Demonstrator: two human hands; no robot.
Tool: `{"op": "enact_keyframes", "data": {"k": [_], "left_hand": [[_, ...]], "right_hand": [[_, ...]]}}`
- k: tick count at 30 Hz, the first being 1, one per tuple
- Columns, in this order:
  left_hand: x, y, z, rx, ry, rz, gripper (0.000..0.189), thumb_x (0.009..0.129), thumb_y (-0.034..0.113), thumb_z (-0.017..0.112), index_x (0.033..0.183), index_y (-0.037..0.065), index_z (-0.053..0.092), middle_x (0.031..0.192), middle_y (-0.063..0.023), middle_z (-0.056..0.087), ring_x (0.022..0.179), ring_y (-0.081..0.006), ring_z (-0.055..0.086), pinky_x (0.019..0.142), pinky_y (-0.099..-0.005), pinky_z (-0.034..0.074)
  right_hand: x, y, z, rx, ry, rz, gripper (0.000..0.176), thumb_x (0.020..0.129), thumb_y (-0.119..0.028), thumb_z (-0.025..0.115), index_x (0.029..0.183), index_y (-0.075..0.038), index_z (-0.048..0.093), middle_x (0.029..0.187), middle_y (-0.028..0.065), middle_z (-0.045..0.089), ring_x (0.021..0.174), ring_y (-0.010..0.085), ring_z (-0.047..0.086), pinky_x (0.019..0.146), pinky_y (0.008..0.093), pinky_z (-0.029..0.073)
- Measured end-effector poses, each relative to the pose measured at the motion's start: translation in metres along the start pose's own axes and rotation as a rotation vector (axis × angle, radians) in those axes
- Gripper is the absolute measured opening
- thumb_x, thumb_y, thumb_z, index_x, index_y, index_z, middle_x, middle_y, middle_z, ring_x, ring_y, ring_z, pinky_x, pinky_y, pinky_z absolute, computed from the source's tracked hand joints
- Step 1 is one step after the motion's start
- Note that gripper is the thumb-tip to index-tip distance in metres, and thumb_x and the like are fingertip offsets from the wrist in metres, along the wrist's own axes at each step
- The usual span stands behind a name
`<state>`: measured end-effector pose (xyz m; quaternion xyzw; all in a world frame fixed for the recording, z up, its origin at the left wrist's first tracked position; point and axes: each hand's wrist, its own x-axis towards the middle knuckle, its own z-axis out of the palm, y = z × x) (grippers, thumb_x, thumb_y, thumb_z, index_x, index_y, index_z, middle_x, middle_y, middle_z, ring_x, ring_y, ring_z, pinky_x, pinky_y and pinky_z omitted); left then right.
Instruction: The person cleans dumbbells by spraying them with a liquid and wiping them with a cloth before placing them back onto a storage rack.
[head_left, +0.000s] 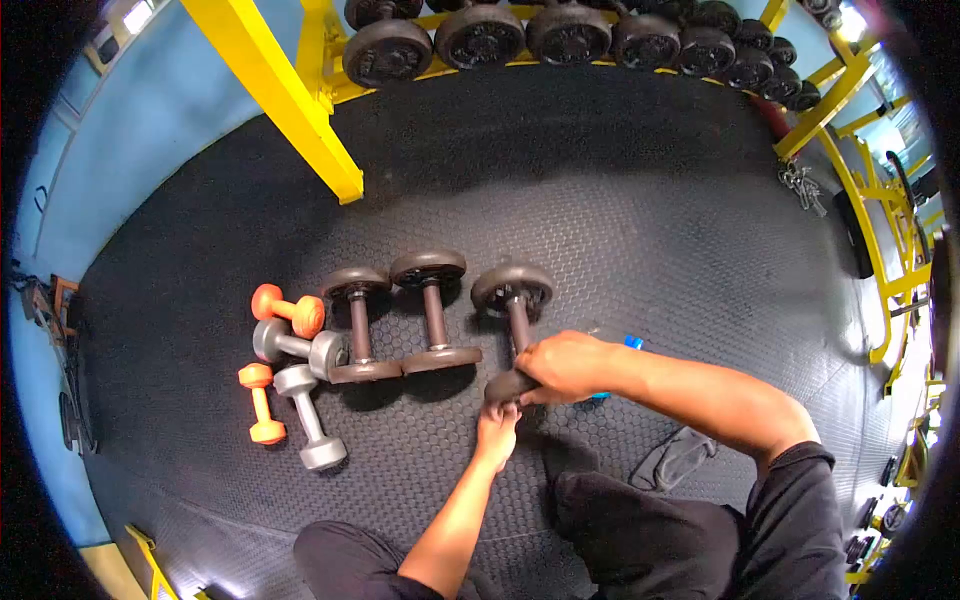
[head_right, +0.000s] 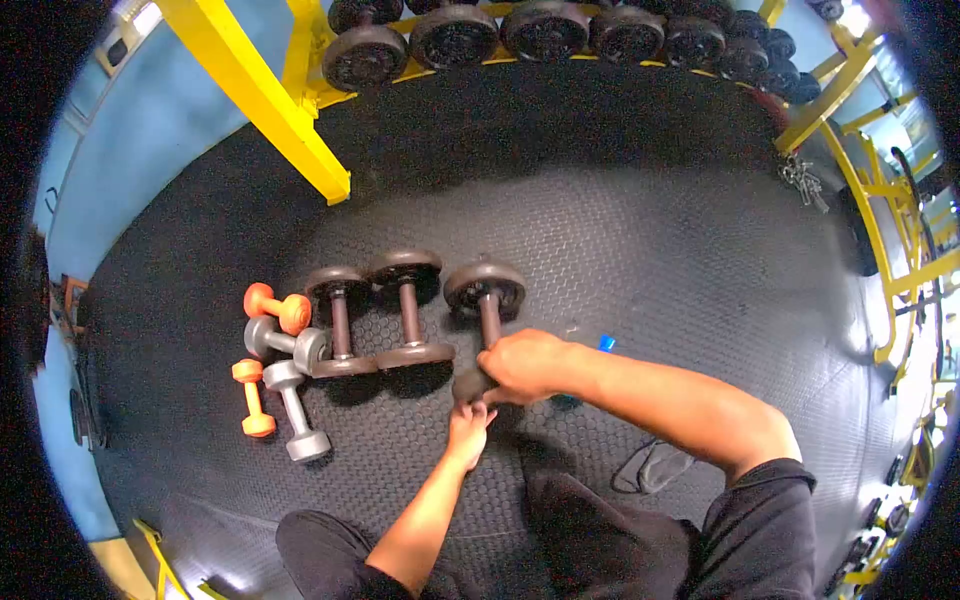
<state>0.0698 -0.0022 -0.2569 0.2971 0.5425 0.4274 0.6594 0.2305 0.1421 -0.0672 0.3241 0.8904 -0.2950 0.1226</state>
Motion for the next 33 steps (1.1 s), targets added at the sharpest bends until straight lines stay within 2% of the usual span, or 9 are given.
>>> {"op": "enact_keyframes", "data": {"k": [4, 9, 11, 17, 22, 27, 29, 31, 33], "left_hand": [[-0.062, 0.038, 0.009, -0.052, 0.009, 0.082, 0.049, 0.102, 0.04, 0.051, 0.126, -0.002, 0.05, 0.122, -0.0107, 0.058, 0.108, -0.0205, 0.058, 0.093, -0.0336, 0.048], [-0.057, 0.095, 0.006, 0.223, 0.175, 0.228, 0.046, 0.103, 0.038, 0.049, 0.125, -0.002, 0.051, 0.118, -0.0108, 0.061, 0.111, -0.0196, 0.056, 0.099, -0.0339, 0.043], [-0.055, 0.122, 0.012, 0.164, 0.152, 0.044, 0.035, 0.103, 0.038, 0.051, 0.11, 0.003, 0.054, 0.085, -0.0031, 0.061, 0.064, -0.0082, 0.057, 0.054, -0.0233, 0.049], [-0.059, 0.132, 0.014, 0.165, 0.149, 0.102, 0.031, 0.103, 0.035, 0.049, 0.109, 0.005, 0.054, 0.079, 0.0007, 0.059, 0.051, -0.0043, 0.05, 0.041, -0.0203, 0.039], [-0.045, 0.122, 0.018, 0.2, 0.139, 0.158, 0.035, 0.104, 0.031, 0.047, 0.119, 0.0, 0.055, 0.112, -0.0086, 0.062, 0.105, -0.0172, 0.058, 0.095, -0.0318, 0.044], [-0.072, 0.096, 0.014, -0.081, 0.273, 0.08, 0.047, 0.105, 0.042, 0.04, 0.121, 0.0, 0.055, 0.109, -0.01, 0.064, 0.099, -0.0166, 0.06, 0.089, -0.0306, 0.047], [-0.101, 0.08, 0.0, -0.06, 0.095, -0.208, 0.044, 0.105, 0.037, 0.039, 0.124, 0.0, 0.055, 0.107, -0.0111, 0.066, 0.094, -0.015, 0.062, 0.082, -0.0282, 0.049], [-0.117, 0.067, 0.004, 0.166, 0.029, -0.389, 0.041, 0.103, 0.033, 0.045, 0.127, 0.002, 0.055, 0.105, -0.0089, 0.068, 0.086, -0.0152, 0.065, 0.073, -0.0244, 0.05], [-0.118, 0.075, 0.032, 0.345, -0.202, -0.272, 0.033, 0.099, 0.011, 0.046, 0.13, -0.001, 0.053, 0.113, -0.0135, 0.066, 0.097, -0.017, 0.064, 0.084, -0.0286, 0.051]], "right_hand": [[-0.019, -0.023, -0.012, 0.126, -0.077, -0.009, 0.051, 0.088, -0.046, 0.065, 0.1, 0.003, 0.061, 0.089, 0.0249, 0.067, 0.086, 0.0435, 0.066, 0.076, 0.0514, 0.052], [-0.027, -0.004, -0.006, 0.504, 0.236, -0.008, 0.059, 0.095, -0.051, 0.054, 0.114, 0.004, 0.06, 0.104, 0.0286, 0.066, 0.1, 0.0427, 0.064, 0.086, 0.0485, 0.05], [-0.012, 0.014, 0.024, 0.706, 0.314, 0.157, 0.061, 0.098, -0.053, 0.048, 0.116, 0.003, 0.063, 0.115, 0.0276, 0.065, 0.11, 0.0417, 0.061, 0.095, 0.0459, 0.047], [-0.009, 0.004, 0.025, 0.707, 0.282, 0.189, 0.06, 0.101, -0.052, 0.043, 0.12, 0.002, 0.06, 0.116, 0.028, 0.063, 0.112, 0.0437, 0.06, 0.096, 0.0475, 0.046], [-0.069, 0.001, 0.032, 0.609, 0.861, 0.308, 0.047, 0.097, -0.041, 0.056, 0.123, -0.001, 0.059, 0.123, 0.0232, 0.061, 0.11, 0.0392, 0.061, 0.095, 0.046, 0.048], [-0.176, 0.006, 0.136, 0.236, 1.635, 0.957, 0.025, 0.086, -0.013, 0.069, 0.105, -0.001, 0.058, 0.092, 0.0127, 0.055, 0.081, 0.0251, 0.054, 0.072, 0.0366, 0.045], [-0.209, -0.002, 0.206, 0.094, 1.213, 1.408, 0.062, 0.084, -0.037, 0.071, 0.128, 0.001, 0.049, 0.124, 0.0243, 0.05, 0.116, 0.0384, 0.05, 0.097, 0.0473, 0.041], [-0.214, -0.035, 0.231, 0.688, 0.345, 1.727, 0.118, 0.072, -0.067, 0.07, 0.154, -0.002, 0.016, 0.159, 0.0294, 0.0, 0.147, 0.049, 0.001, 0.107, 0.0753, 0.013], [-0.208, -0.064, 0.257, 0.863, 0.406, 1.633, 0.12, 0.072, -0.059, 0.077, 0.156, -0.006, 0.011, 0.159, 0.0315, -0.003, 0.146, 0.0514, -0.005, 0.11, 0.0719, 0.017]]}}
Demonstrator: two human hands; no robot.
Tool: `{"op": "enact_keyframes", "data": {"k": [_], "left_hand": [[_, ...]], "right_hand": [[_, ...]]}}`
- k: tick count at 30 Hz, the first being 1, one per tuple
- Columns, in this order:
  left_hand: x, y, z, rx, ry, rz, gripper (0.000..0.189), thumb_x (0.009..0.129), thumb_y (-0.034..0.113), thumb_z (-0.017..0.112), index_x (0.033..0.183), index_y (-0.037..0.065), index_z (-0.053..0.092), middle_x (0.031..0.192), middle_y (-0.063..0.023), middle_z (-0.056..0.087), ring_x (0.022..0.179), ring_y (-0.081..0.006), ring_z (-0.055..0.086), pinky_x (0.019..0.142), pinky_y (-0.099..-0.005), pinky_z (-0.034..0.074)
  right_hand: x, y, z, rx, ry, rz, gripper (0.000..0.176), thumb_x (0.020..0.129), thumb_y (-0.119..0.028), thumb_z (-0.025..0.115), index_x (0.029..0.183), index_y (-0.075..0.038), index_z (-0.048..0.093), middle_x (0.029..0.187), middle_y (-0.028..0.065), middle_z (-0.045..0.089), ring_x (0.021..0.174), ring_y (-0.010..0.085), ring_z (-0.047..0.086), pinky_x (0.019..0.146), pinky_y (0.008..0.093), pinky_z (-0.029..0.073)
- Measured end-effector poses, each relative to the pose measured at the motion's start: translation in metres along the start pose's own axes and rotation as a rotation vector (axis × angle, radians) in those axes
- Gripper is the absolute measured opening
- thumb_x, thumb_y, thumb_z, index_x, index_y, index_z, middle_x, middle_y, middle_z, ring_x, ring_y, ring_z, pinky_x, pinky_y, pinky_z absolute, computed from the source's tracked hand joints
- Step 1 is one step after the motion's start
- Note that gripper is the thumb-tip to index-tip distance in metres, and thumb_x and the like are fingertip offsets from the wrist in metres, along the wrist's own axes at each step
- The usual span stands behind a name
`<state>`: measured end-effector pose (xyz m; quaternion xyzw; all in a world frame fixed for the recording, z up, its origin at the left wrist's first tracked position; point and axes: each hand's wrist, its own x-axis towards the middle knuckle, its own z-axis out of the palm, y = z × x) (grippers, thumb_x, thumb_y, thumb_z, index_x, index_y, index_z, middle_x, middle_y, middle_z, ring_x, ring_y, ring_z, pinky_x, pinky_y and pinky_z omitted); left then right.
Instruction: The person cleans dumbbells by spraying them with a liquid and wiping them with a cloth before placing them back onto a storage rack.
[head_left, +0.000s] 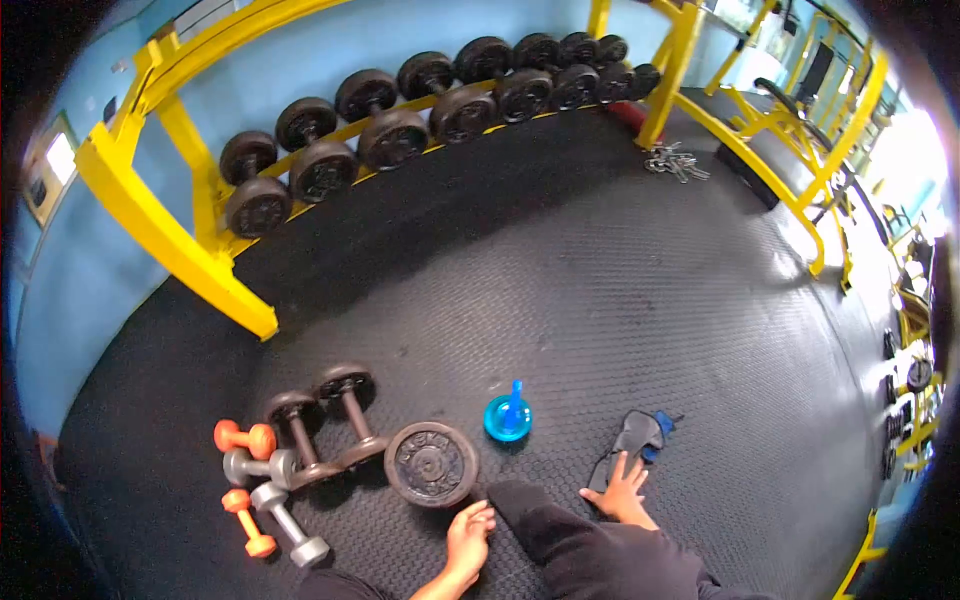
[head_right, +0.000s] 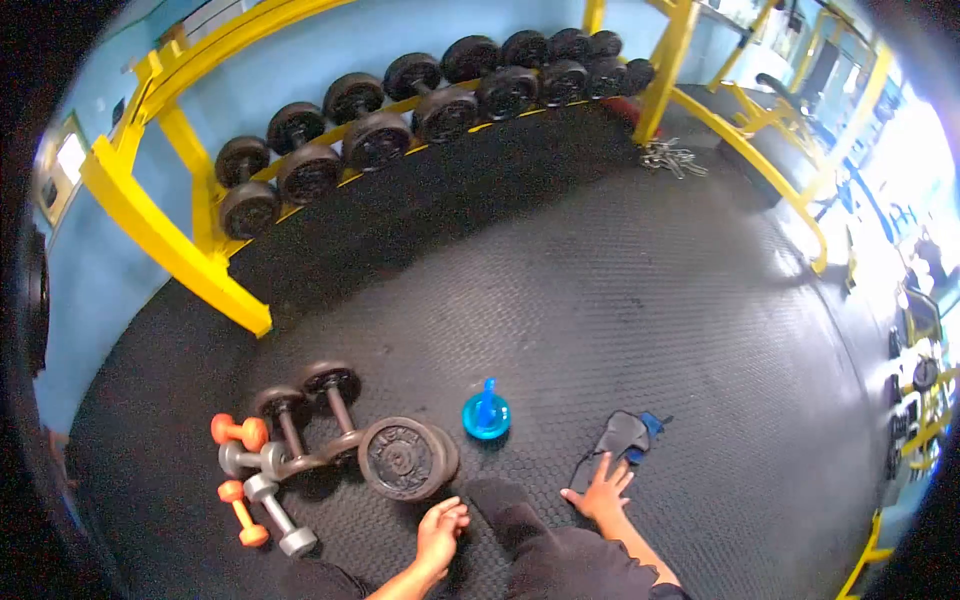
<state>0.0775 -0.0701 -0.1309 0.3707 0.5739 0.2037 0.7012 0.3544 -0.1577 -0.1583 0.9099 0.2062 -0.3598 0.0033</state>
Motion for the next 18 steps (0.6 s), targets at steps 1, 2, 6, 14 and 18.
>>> {"op": "enact_keyframes", "data": {"k": [1, 2, 6, 14, 18], "left_hand": [[0.021, -0.017, 0.009, 0.043, -0.075, 0.23, 0.04, 0.095, 0.002, 0.051, 0.134, -0.002, 0.049, 0.125, -0.0165, 0.061, 0.112, -0.0216, 0.061, 0.095, -0.0318, 0.049], [0.03, 0.0, 0.022, 0.074, -0.135, 0.338, 0.055, 0.093, 0.001, 0.055, 0.144, -0.002, 0.037, 0.139, -0.0219, 0.05, 0.127, -0.0284, 0.053, 0.105, -0.0373, 0.044], [0.083, 0.033, 0.069, 0.226, 0.021, 0.391, 0.093, 0.084, 0.008, 0.068, 0.153, -0.004, 0.007, 0.155, -0.0284, 0.023, 0.141, -0.0389, 0.034, 0.115, -0.0444, 0.03], [0.157, 0.055, 0.099, 0.521, 0.274, 0.694, 0.092, 0.079, 0.027, 0.079, 0.151, 0.002, 0.027, 0.143, -0.0221, 0.043, 0.133, -0.0394, 0.039, 0.112, -0.0461, 0.029], [0.159, 0.05, 0.104, 0.784, 0.344, 0.892, 0.07, 0.085, 0.035, 0.073, 0.143, 0.008, 0.047, 0.127, -0.0141, 0.058, 0.114, -0.0337, 0.051, 0.101, -0.0457, 0.037]], "right_hand": [[0.016, 0.023, 0.025, -0.044, 0.2, -0.121, 0.105, 0.075, -0.052, 0.076, 0.152, -0.005, 0.022, 0.155, 0.0314, 0.011, 0.143, 0.052, 0.009, 0.108, 0.0662, 0.026], [0.037, 0.042, 0.044, -0.095, 0.397, -0.247, 0.091, 0.079, -0.045, 0.075, 0.148, -0.004, 0.033, 0.152, 0.0314, 0.026, 0.14, 0.0526, 0.024, 0.106, 0.0605, 0.036], [0.043, 0.03, 0.012, -0.017, 0.338, -0.269, 0.051, 0.085, -0.03, 0.068, 0.125, -0.002, 0.053, 0.128, 0.0263, 0.053, 0.118, 0.0467, 0.053, 0.094, 0.0509, 0.048], [0.023, 0.007, 0.037, -0.096, 0.53, -0.364, 0.043, 0.079, -0.03, 0.068, 0.108, -0.001, 0.055, 0.111, 0.0192, 0.053, 0.104, 0.0371, 0.051, 0.087, 0.0471, 0.047], [0.028, 0.009, 0.029, -0.109, 0.453, -0.338, 0.054, 0.073, -0.035, 0.073, 0.109, -0.001, 0.053, 0.111, 0.0188, 0.049, 0.108, 0.0375, 0.048, 0.087, 0.0475, 0.045]]}}
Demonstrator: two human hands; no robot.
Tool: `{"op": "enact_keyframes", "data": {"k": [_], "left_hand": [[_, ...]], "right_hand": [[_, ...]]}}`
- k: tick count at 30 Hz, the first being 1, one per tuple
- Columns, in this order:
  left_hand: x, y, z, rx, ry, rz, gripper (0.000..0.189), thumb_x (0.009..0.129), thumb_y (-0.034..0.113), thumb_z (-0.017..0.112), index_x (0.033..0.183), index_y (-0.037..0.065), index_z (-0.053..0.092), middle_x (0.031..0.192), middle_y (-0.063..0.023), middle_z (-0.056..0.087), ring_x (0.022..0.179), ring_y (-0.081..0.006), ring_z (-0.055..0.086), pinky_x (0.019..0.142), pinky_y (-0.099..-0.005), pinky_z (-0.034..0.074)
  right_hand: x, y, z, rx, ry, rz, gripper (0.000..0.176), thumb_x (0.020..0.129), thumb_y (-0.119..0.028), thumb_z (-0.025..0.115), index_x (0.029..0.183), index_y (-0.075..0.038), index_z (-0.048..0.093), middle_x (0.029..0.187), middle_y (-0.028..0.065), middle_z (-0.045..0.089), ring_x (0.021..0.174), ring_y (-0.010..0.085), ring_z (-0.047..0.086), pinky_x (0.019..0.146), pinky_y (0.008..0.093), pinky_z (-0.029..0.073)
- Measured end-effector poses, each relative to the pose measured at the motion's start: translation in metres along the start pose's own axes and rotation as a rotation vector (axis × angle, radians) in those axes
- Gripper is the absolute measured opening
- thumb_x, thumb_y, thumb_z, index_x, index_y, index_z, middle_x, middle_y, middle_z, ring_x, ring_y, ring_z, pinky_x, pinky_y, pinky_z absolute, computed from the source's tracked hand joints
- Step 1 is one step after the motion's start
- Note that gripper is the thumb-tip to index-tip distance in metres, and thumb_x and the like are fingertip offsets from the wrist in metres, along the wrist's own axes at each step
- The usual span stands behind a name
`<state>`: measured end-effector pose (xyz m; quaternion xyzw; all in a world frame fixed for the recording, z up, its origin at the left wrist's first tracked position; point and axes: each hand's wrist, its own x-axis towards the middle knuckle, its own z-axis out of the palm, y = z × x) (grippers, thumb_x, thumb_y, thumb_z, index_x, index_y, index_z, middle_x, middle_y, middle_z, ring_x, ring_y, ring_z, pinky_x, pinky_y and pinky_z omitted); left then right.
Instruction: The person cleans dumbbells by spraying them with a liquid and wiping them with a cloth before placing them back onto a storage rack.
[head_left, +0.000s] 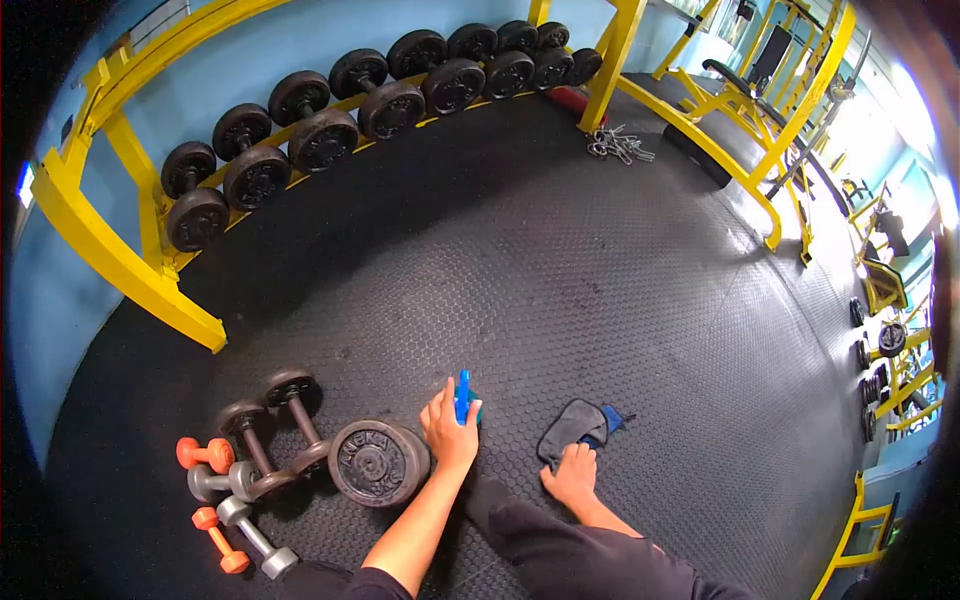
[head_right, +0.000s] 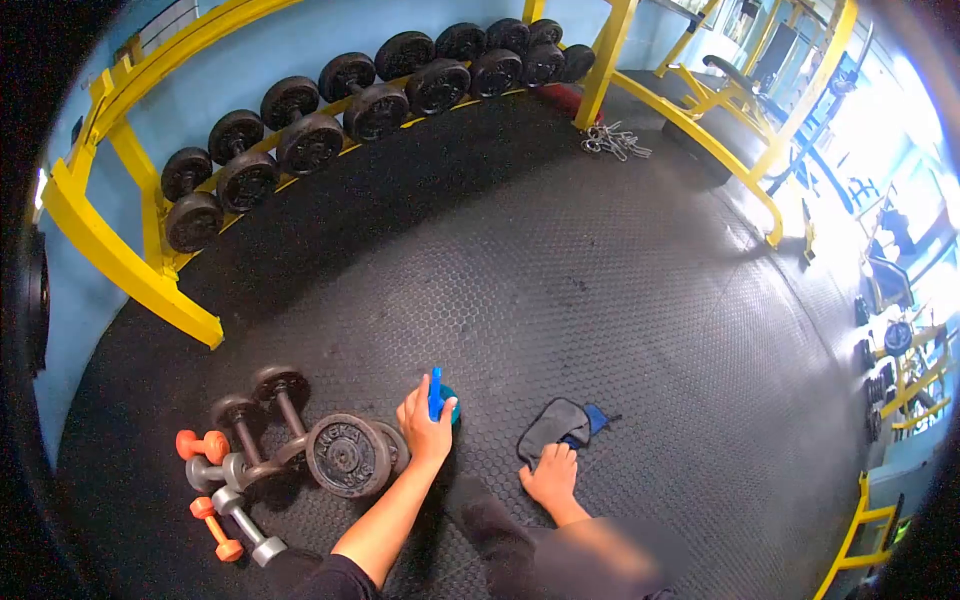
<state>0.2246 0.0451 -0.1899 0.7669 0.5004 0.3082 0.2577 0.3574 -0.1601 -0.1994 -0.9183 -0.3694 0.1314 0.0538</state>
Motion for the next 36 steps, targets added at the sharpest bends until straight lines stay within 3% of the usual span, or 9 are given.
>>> {"op": "enact_keyframes", "data": {"k": [4, 9, 14, 16, 19, 22, 32, 35, 36], "left_hand": [[0.007, 0.007, -0.017, 0.165, -0.124, -0.046, 0.069, 0.082, 0.038, 0.073, 0.142, 0.015, 0.049, 0.101, -0.0113, 0.059, 0.099, -0.0328, 0.054, 0.088, -0.0499, 0.043], [-0.01, 0.018, -0.033, -0.196, -0.066, 0.051, 0.033, 0.077, 0.023, 0.067, 0.107, 0.008, 0.061, 0.091, -0.0144, 0.056, 0.088, -0.0382, 0.057, 0.076, -0.05, 0.047], [-0.065, 0.052, -0.135, -0.332, -0.213, -0.065, 0.067, 0.074, 0.014, 0.069, 0.134, -0.002, 0.045, 0.116, -0.0196, 0.064, 0.101, -0.0357, 0.064, 0.089, -0.0401, 0.05], [-0.093, 0.042, -0.163, -0.36, -0.296, -0.089, 0.07, 0.072, 0.01, 0.068, 0.137, -0.001, 0.046, 0.122, -0.0159, 0.061, 0.098, -0.0263, 0.063, 0.089, -0.0358, 0.05], [-0.122, 0.04, -0.2, -0.365, -0.318, -0.251, 0.062, 0.074, 0.008, 0.066, 0.134, 0.007, 0.051, 0.135, -0.0151, 0.056, 0.117, -0.0296, 0.06, 0.092, -0.0389, 0.05], [-0.132, 0.034, -0.216, -0.611, -0.307, -0.653, 0.063, 0.076, 0.004, 0.064, 0.136, 0.007, 0.047, 0.136, -0.0119, 0.056, 0.114, -0.0254, 0.063, 0.081, -0.0349, 0.054], [-0.143, 0.003, -0.214, -0.477, -0.219, -0.69, 0.039, 0.077, 0.002, 0.065, 0.114, 0.001, 0.053, 0.102, -0.0122, 0.065, 0.085, -0.0185, 0.068, 0.078, -0.0328, 0.055], [-0.142, 0.013, -0.218, -0.501, -0.222, -0.666, 0.047, 0.078, 0.001, 0.065, 0.123, 0.001, 0.049, 0.112, -0.0126, 0.062, 0.093, -0.0197, 0.068, 0.081, -0.0341, 0.055], [-0.139, 0.02, -0.221, -0.522, -0.249, -0.639, 0.053, 0.08, -0.001, 0.064, 0.13, 0.001, 0.046, 0.118, -0.013, 0.06, 0.099, -0.0206, 0.067, 0.084, -0.0349, 0.056]], "right_hand": [[0.015, 0.003, -0.003, 0.2, 0.03, 0.044, 0.057, 0.07, -0.015, 0.074, 0.117, 0.004, 0.048, 0.114, 0.0235, 0.048, 0.11, 0.0395, 0.05, 0.094, 0.0437, 0.045], [0.016, 0.001, -0.005, 0.208, 0.018, 0.071, 0.059, 0.07, -0.012, 0.073, 0.12, 0.004, 0.045, 0.117, 0.0239, 0.046, 0.112, 0.0409, 0.049, 0.097, 0.0455, 0.043], [0.018, 0.005, 0.005, 0.185, 0.042, 0.051, 0.056, 0.071, -0.013, 0.072, 0.119, 0.001, 0.045, 0.115, 0.023, 0.046, 0.111, 0.042, 0.047, 0.095, 0.0485, 0.042], [0.019, 0.001, 0.001, 0.199, 0.043, 0.074, 0.053, 0.072, -0.012, 0.072, 0.117, 0.0, 0.047, 0.115, 0.0224, 0.047, 0.11, 0.0417, 0.049, 0.095, 0.0473, 0.043], [0.019, -0.005, 0.003, 0.186, 0.047, 0.088, 0.041, 0.076, -0.012, 0.066, 0.113, -0.001, 0.05, 0.113, 0.0225, 0.049, 0.108, 0.0418, 0.051, 0.093, 0.0475, 0.044], [0.017, -0.004, 0.014, 0.239, 0.085, 0.043, 0.035, 0.08, -0.011, 0.06, 0.112, 0.0, 0.051, 0.112, 0.0226, 0.049, 0.107, 0.0416, 0.051, 0.091, 0.0484, 0.044], [0.017, -0.017, 0.036, 0.606, 0.121, 0.069, 0.038, 0.1, -0.018, 0.046, 0.129, 0.007, 0.05, 0.122, 0.0257, 0.06, 0.113, 0.0377, 0.057, 0.1, 0.0393, 0.042], [0.028, -0.028, 0.017, 0.987, -0.008, -0.091, 0.042, 0.101, -0.023, 0.047, 0.128, 0.009, 0.052, 0.119, 0.0175, 0.063, 0.111, 0.0295, 0.059, 0.099, 0.0381, 0.043], [0.029, -0.04, 0.013, 0.88, 0.153, -0.021, 0.041, 0.1, -0.023, 0.048, 0.125, 0.009, 0.055, 0.118, 0.0164, 0.064, 0.111, 0.029, 0.059, 0.099, 0.0383, 0.044]]}}
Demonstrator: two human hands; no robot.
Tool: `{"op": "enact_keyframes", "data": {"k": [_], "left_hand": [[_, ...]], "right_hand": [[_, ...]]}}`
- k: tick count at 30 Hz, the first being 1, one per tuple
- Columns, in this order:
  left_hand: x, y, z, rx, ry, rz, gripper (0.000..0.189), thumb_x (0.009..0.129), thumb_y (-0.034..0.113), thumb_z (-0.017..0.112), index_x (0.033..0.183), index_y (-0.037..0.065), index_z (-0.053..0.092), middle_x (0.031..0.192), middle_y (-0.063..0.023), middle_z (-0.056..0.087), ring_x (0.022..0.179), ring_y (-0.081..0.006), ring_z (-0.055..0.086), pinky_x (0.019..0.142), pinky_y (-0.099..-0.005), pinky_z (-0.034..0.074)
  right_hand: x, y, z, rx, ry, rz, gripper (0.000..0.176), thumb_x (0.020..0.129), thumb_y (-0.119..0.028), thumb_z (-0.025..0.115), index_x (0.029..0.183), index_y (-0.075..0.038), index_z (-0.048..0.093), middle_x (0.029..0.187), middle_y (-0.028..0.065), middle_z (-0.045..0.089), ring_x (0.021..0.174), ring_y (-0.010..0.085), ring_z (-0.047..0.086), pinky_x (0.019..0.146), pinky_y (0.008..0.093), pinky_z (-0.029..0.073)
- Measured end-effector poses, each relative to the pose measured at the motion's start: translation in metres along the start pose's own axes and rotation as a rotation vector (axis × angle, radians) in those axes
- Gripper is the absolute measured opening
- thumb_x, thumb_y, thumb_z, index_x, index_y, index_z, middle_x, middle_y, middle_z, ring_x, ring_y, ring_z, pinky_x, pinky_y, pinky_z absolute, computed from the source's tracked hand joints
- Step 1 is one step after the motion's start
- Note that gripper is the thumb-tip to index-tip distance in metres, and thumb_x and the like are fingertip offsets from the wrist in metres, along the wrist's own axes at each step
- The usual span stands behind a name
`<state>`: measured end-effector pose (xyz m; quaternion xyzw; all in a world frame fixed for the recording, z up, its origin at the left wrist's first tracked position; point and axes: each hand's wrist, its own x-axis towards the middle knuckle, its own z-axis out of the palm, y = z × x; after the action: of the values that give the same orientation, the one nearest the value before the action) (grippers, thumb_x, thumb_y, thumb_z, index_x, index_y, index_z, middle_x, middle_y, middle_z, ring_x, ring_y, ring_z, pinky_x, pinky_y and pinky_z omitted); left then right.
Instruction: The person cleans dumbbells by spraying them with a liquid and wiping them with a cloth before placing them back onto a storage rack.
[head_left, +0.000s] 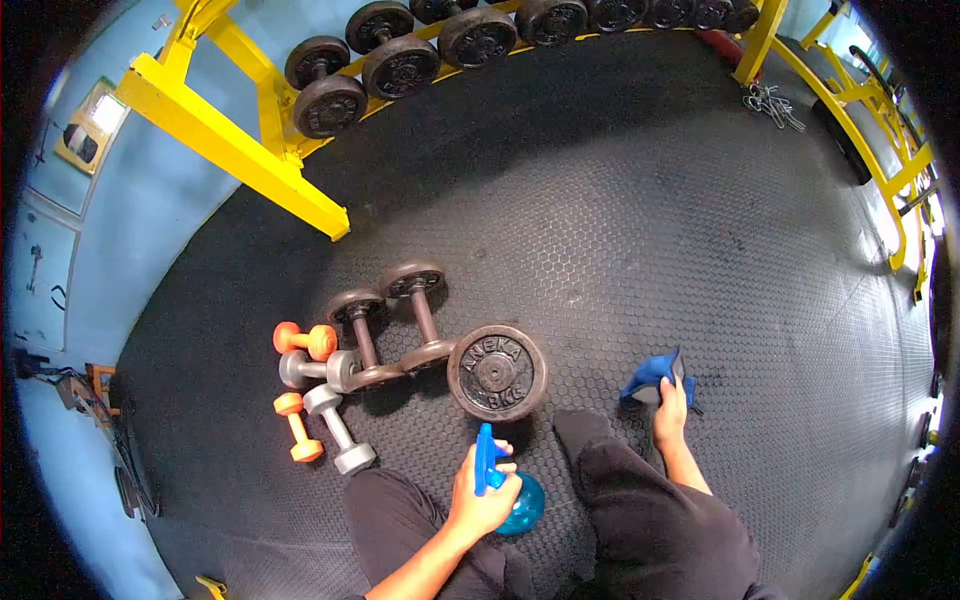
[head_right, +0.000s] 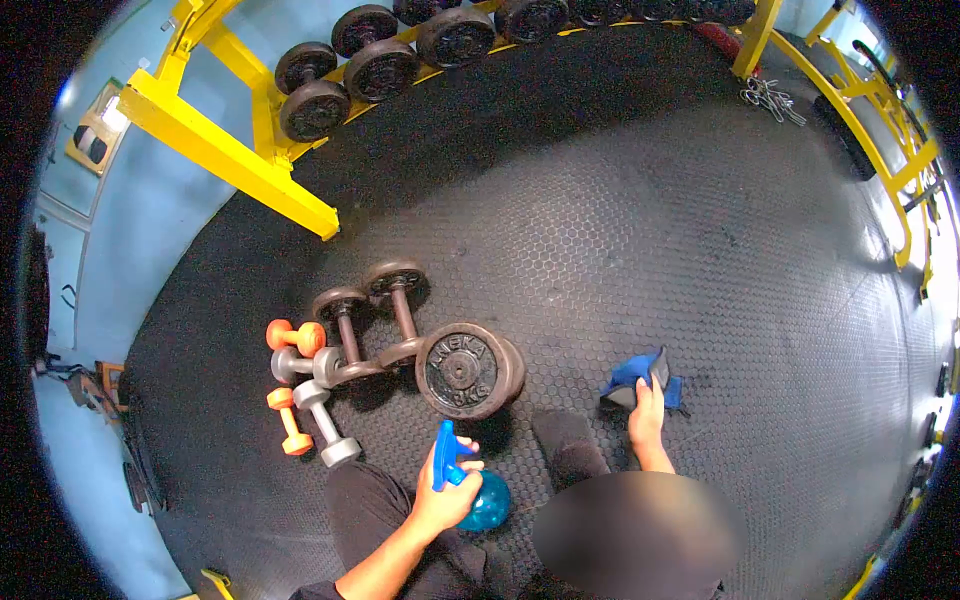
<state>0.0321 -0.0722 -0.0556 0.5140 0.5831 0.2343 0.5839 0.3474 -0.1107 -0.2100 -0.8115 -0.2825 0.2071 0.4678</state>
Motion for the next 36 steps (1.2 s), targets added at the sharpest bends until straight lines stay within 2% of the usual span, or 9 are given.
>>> {"op": "enact_keyframes", "data": {"k": [2, 6, 16, 22, 25, 28, 30, 32, 36], "left_hand": [[-0.002, 0.016, 0.004, 0.039, -0.026, 0.005, 0.057, 0.08, -0.001, 0.064, 0.133, 0.001, 0.044, 0.121, -0.0128, 0.059, 0.1, -0.0213, 0.067, 0.085, -0.0351, 0.055], [0.017, 0.029, 0.029, 0.161, -0.096, 0.327, 0.061, 0.08, 0.0, 0.065, 0.137, 0.0, 0.041, 0.13, -0.015, 0.053, 0.105, -0.026, 0.066, 0.088, -0.0375, 0.054], [0.179, 0.007, 0.153, 0.301, 0.011, 0.641, 0.069, 0.081, 0.017, 0.074, 0.137, 0.0, 0.037, 0.128, -0.0265, 0.047, 0.119, -0.0425, 0.05, 0.102, -0.0476, 0.041], [0.189, 0.008, 0.151, 0.231, -0.037, 0.471, 0.087, 0.082, 0.018, 0.074, 0.15, 0.002, 0.023, 0.144, -0.0307, 0.036, 0.135, -0.0456, 0.038, 0.11, -0.0474, 0.036], [0.151, -0.006, 0.125, 0.259, -0.112, 0.787, 0.084, 0.083, 0.016, 0.068, 0.15, -0.001, 0.021, 0.151, -0.0354, 0.024, 0.143, -0.0477, 0.024, 0.116, -0.0506, 0.026], [0.068, 0.025, 0.046, 0.156, -0.383, 0.241, 0.039, 0.082, 0.018, 0.068, 0.116, 0.0, 0.06, 0.111, -0.0234, 0.065, 0.109, -0.043, 0.061, 0.093, -0.0479, 0.049], [0.043, 0.013, -0.002, 0.292, -0.008, 0.599, 0.018, 0.083, 0.011, 0.067, 0.1, 0.005, 0.065, 0.086, -0.0147, 0.064, 0.08, -0.0276, 0.065, 0.076, -0.0362, 0.051], [0.045, -0.017, -0.027, 0.167, 0.346, 0.231, 0.035, 0.097, 0.02, 0.055, 0.128, 0.005, 0.046, 0.12, -0.0053, 0.058, 0.093, -0.016, 0.058, 0.078, -0.0318, 0.048], [0.088, -0.005, -0.028, -0.899, -0.044, -0.031, 0.068, 0.104, 0.055, 0.028, 0.156, 0.013, 0.016, 0.153, -0.0095, 0.034, 0.134, -0.0213, 0.042, 0.103, -0.0384, 0.042]], "right_hand": [[0.016, -0.043, -0.009, 0.915, -0.142, 0.431, 0.04, 0.099, -0.025, 0.051, 0.122, 0.007, 0.058, 0.122, 0.0176, 0.064, 0.116, 0.0304, 0.058, 0.103, 0.042, 0.043], [0.041, -0.132, -0.049, 1.44, -0.554, 0.449, 0.05, 0.094, -0.038, 0.057, 0.123, 0.003, 0.059, 0.123, 0.0177, 0.065, 0.116, 0.0327, 0.061, 0.106, 0.0472, 0.043], [0.062, -0.131, -0.073, 1.587, -0.641, 0.357, 0.046, 0.097, -0.025, 0.05, 0.134, 0.002, 0.051, 0.131, 0.0168, 0.06, 0.122, 0.0344, 0.057, 0.109, 0.0503, 0.04], [0.022, -0.177, -0.083, 0.764, -0.751, 0.215, 0.063, 0.089, -0.026, 0.061, 0.14, 0.007, 0.044, 0.133, 0.0226, 0.055, 0.124, 0.0349, 0.055, 0.109, 0.0434, 0.038], [0.023, -0.24, -0.042, -0.048, -1.023, -0.669, 0.059, 0.094, -0.029, 0.053, 0.144, -0.001, 0.042, 0.143, 0.0293, 0.042, 0.13, 0.0404, 0.047, 0.111, 0.0428, 0.035], [0.009, -0.251, 0.027, -0.132, -1.214, -0.726, 0.059, 0.095, -0.032, 0.047, 0.144, 0.0, 0.041, 0.142, 0.0285, 0.041, 0.128, 0.0467, 0.044, 0.107, 0.0527, 0.035], [-0.002, -0.236, 0.072, -0.418, -1.126, -0.832, 0.061, 0.09, -0.031, 0.051, 0.143, -0.001, 0.042, 0.138, 0.0238, 0.046, 0.121, 0.0412, 0.05, 0.098, 0.0519, 0.041], [-0.005, -0.235, 0.097, -0.532, -0.934, -1.095, 0.065, 0.086, -0.033, 0.054, 0.14, 0.0, 0.045, 0.137, 0.0207, 0.049, 0.118, 0.0361, 0.052, 0.093, 0.0483, 0.042], [-0.02, -0.25, 0.124, -0.604, -0.95, -1.119, 0.067, 0.083, -0.035, 0.055, 0.138, 0.001, 0.046, 0.137, 0.0171, 0.05, 0.118, 0.0318, 0.051, 0.093, 0.0474, 0.041]]}}
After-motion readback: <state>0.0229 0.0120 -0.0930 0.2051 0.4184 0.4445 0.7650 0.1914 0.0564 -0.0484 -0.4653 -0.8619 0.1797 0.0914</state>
